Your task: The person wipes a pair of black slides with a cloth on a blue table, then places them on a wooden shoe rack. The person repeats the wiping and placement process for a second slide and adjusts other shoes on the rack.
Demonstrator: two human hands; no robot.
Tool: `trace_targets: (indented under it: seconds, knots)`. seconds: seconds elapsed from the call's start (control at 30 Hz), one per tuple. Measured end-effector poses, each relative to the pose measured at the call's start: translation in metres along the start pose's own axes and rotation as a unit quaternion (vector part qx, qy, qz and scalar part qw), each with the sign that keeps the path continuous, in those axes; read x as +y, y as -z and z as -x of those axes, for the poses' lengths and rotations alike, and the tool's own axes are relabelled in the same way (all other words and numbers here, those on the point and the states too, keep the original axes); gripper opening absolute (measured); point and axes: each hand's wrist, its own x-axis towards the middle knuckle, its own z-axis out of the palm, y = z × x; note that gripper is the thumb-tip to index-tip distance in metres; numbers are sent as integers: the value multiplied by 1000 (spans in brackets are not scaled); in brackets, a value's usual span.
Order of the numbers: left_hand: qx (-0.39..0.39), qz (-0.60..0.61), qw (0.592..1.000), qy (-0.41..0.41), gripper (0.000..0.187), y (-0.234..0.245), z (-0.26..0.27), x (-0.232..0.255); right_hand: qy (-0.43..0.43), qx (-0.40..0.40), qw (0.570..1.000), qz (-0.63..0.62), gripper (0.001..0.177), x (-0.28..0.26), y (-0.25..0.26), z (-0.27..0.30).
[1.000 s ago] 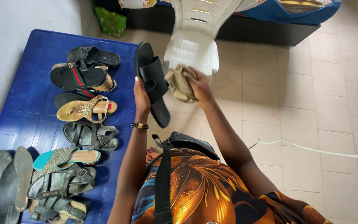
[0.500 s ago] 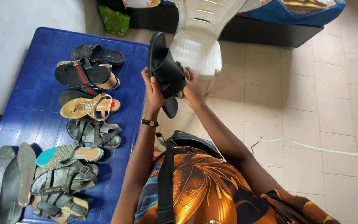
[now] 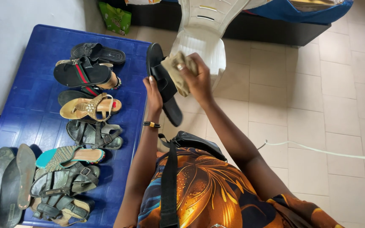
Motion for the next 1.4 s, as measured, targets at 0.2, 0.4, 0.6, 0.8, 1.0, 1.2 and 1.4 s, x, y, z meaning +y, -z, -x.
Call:
trace_targets:
  seconds: [0.2,0.4,0.6,0.8,1.0,1.2,1.4]
  knots:
    - [-31,122,992,2,74,-1,-9,-41,169,-8,916,364,22,72,-9,21]
    - [-70,373,918,116,85,5,0,2,-62,42,982,174,22,161,37,-2]
    - [13,317,947,54,89,1,-5,0,-314,-44,908,-275,40,140,-3,-1]
    - [42,448,891,68,90,34,-4,-2,-252,-170,953,12,34,109,-10,8]
    - [35,467,882,59,83,37,-4,10,-236,-199,951,5,28,107,-10,5]
    - [72,510,854,65,78,28,-11,4,-140,-245,959,-27,50,98,-19,1]
    - [74,491,866,56,80,19,-6,-8,-216,-219,948,77,39,87,-12,12]
